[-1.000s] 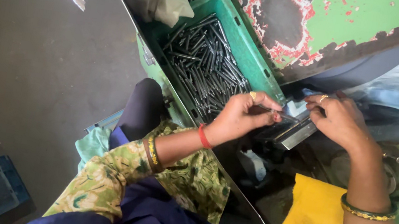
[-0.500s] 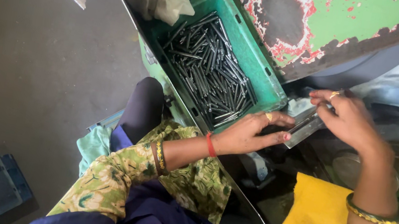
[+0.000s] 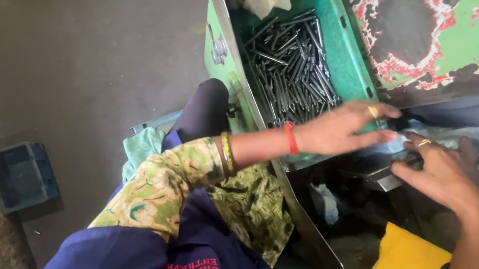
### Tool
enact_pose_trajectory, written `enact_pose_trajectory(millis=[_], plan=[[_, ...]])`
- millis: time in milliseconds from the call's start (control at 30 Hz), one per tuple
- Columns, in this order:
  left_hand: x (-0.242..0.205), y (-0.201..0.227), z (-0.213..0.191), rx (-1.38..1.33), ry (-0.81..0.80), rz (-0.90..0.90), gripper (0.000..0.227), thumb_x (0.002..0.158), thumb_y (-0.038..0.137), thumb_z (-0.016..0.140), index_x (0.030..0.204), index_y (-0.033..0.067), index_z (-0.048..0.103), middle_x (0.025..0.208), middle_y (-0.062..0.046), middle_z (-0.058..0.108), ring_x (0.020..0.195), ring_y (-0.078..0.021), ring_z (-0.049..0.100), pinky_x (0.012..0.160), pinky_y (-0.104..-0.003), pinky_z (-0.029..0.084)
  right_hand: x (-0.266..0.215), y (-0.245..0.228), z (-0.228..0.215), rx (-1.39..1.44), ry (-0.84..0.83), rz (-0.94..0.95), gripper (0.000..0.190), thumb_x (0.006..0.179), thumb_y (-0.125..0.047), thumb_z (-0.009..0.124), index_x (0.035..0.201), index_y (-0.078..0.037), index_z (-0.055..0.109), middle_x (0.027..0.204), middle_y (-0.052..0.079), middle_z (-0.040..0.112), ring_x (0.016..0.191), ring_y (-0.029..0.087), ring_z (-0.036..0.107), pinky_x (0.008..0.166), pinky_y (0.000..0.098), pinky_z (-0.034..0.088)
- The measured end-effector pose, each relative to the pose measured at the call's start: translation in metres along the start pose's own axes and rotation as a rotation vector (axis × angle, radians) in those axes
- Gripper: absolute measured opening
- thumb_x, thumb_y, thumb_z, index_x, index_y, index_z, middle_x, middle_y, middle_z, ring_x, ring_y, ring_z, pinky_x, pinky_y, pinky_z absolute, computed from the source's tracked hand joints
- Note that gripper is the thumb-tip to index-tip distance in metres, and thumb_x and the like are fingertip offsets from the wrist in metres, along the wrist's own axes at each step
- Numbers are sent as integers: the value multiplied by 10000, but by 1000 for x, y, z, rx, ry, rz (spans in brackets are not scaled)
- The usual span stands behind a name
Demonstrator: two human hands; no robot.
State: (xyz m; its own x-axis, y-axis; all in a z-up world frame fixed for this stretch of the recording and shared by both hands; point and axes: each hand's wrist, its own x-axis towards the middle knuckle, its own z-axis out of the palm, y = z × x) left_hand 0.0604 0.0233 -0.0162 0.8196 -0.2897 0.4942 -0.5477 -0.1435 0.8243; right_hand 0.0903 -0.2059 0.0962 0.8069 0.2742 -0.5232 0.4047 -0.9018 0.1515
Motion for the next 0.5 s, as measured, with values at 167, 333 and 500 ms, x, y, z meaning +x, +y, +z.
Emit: enact_pose_trajectory(millis=[167, 333, 500], plan=[[-23, -67, -13, 438, -351, -201, 255, 1049, 254, 563, 1205, 68, 639, 1150, -189, 676, 1105, -372, 677, 946, -483, 564, 11, 20, 18, 76, 163, -130, 665, 841, -483, 668, 1382, -98, 622, 1227, 149, 740, 1192, 317, 649, 1270, 528, 154], [-33, -124, 23, 657, -809, -283, 308, 891, 145, 601, 1179, 93, 698, 1288, -190, 641, 1184, -383, 649, 923, -473, 565, 13, 28, 20, 21, 157, -78, 624, 862, -491, 666, 1374, -134, 669, 1205, 139, 751, 1182, 289, 669, 1301, 461, 213], [-37, -156, 52, 672, -864, -299, 364, 882, 95, 612, 1238, 58, 679, 1367, -206, 604, 1236, -390, 625, 948, -473, 552, 11, 27, 16, 71, 225, -150, 597, 840, -466, 691, 1312, -101, 693, 1274, 130, 721, 1181, 302, 650, 1220, 464, 266]])
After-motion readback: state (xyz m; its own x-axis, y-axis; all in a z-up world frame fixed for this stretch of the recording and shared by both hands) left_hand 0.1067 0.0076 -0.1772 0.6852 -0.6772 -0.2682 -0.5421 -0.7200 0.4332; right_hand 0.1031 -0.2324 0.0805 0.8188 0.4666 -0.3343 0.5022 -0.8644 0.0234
